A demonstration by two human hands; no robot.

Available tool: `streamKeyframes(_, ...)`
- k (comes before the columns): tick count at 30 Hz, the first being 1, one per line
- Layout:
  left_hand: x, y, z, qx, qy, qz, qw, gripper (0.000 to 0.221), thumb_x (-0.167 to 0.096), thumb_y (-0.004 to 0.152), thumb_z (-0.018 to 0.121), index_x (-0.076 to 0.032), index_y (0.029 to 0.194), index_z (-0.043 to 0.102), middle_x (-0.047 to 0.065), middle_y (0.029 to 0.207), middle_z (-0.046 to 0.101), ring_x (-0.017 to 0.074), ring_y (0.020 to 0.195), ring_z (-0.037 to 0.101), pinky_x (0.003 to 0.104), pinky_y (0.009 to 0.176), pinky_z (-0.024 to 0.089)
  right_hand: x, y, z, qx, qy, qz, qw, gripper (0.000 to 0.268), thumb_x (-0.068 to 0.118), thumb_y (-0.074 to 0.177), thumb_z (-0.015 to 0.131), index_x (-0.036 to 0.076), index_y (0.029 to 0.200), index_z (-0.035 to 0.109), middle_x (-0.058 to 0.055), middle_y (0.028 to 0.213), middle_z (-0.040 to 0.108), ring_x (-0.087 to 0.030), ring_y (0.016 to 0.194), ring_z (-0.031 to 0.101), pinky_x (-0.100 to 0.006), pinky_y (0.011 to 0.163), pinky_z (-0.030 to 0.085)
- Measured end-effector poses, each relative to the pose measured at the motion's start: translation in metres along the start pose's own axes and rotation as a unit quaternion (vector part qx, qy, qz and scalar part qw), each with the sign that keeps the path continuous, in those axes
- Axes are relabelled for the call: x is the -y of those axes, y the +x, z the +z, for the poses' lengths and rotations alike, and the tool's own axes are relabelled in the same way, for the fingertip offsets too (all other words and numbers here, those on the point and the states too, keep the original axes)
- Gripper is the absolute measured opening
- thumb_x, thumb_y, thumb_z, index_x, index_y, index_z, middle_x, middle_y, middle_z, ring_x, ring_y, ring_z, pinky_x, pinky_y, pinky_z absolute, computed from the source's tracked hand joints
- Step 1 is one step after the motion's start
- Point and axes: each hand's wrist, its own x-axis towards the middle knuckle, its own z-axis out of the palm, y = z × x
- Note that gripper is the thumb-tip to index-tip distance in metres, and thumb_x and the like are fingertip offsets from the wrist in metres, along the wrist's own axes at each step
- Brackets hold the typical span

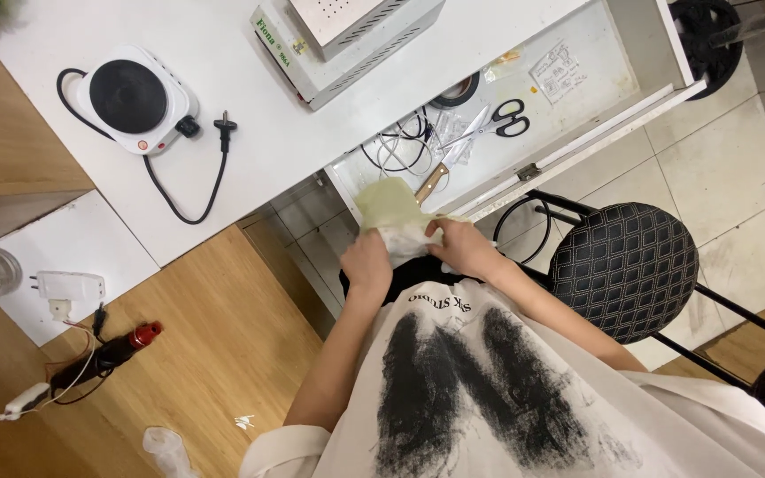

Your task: Retrieve a candle from a display shelf and put on protective gloves at a production workbench.

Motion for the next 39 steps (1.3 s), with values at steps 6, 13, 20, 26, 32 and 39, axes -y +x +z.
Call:
streamKeyframes(6, 0.002, 0.009, -0.020, -0.061, 0.017, -0.042, 0.997, 0.028, -0.023, 0.096, 0.062, -0.002, 0.114, 0.063, 0.020, 0.089, 0.073, 0.0405, 0.078, 0.073, 0.053, 0.064, 0.058, 0.022, -0.023, -0.043, 0.020, 0.033, 0.102, 0.994, 0.029, 0.028, 0.093, 0.071, 0.006, 0.112, 0.071, -0.009, 0.061, 0.060, -0.019, 0.058, 0.056, -0.038, 0.061, 0.046)
streamKeyframes(13, -0.035, -0.001, -0.062, -0.013, -0.037, 0.006, 0.999, 0.038, -0.026, 0.098, 0.057, -0.009, 0.132, 0.058, 0.019, 0.084, 0.073, 0.0414, 0.077, 0.072, 0.054, 0.066, 0.057, -0.006, -0.021, -0.039, 0.031, 0.319, 0.147, 0.936, 0.032, 0.031, 0.100, 0.065, 0.003, 0.109, 0.078, 0.006, 0.073, 0.062, -0.002, 0.063, 0.048, -0.024, 0.058, 0.043)
streamKeyframes(20, -0.042, -0.011, -0.083, 0.107, -0.171, 0.003, 0.979, 0.036, -0.039, 0.095, 0.063, -0.015, 0.122, 0.066, 0.016, 0.086, 0.075, 0.0328, 0.079, 0.075, 0.046, 0.072, 0.057, -0.019, -0.006, -0.018, -0.006, 0.488, 0.198, 0.850, 0.027, 0.028, 0.103, 0.061, 0.004, 0.112, 0.072, 0.005, 0.084, 0.067, -0.003, 0.066, 0.058, -0.022, 0.055, 0.048)
streamKeyframes(26, -0.025, -0.015, -0.061, 0.037, -0.168, 0.040, 0.984, 0.026, -0.031, 0.092, 0.070, -0.010, 0.105, 0.073, 0.013, 0.095, 0.071, 0.0329, 0.087, 0.070, 0.045, 0.077, 0.054, -0.030, 0.000, -0.010, -0.027, 0.547, 0.201, 0.812, 0.028, 0.027, 0.101, 0.062, 0.004, 0.117, 0.065, 0.003, 0.088, 0.066, -0.006, 0.066, 0.060, -0.023, 0.054, 0.052)
streamKeyframes(32, 0.002, 0.001, -0.025, -0.114, -0.315, 0.116, 0.935, 0.023, -0.026, 0.087, 0.078, -0.002, 0.087, 0.075, 0.015, 0.106, 0.061, 0.0311, 0.094, 0.063, 0.039, 0.082, 0.052, -0.012, -0.008, -0.024, -0.032, 0.409, 0.215, 0.886, 0.038, 0.039, 0.103, 0.059, 0.009, 0.126, 0.056, 0.001, 0.090, 0.059, -0.004, 0.065, 0.052, -0.023, 0.051, 0.044)
streamKeyframes(39, -0.001, -0.003, -0.053, 0.081, -0.742, -0.064, 0.663, 0.023, -0.022, 0.101, 0.063, 0.001, 0.105, 0.067, 0.011, 0.101, 0.066, 0.0175, 0.088, 0.065, 0.033, 0.077, 0.052, -0.066, 0.008, -0.005, 0.090, 0.754, 0.181, 0.625, 0.039, 0.036, 0.108, 0.051, 0.002, 0.125, 0.059, -0.007, 0.093, 0.063, -0.012, 0.061, 0.052, -0.024, 0.049, 0.047)
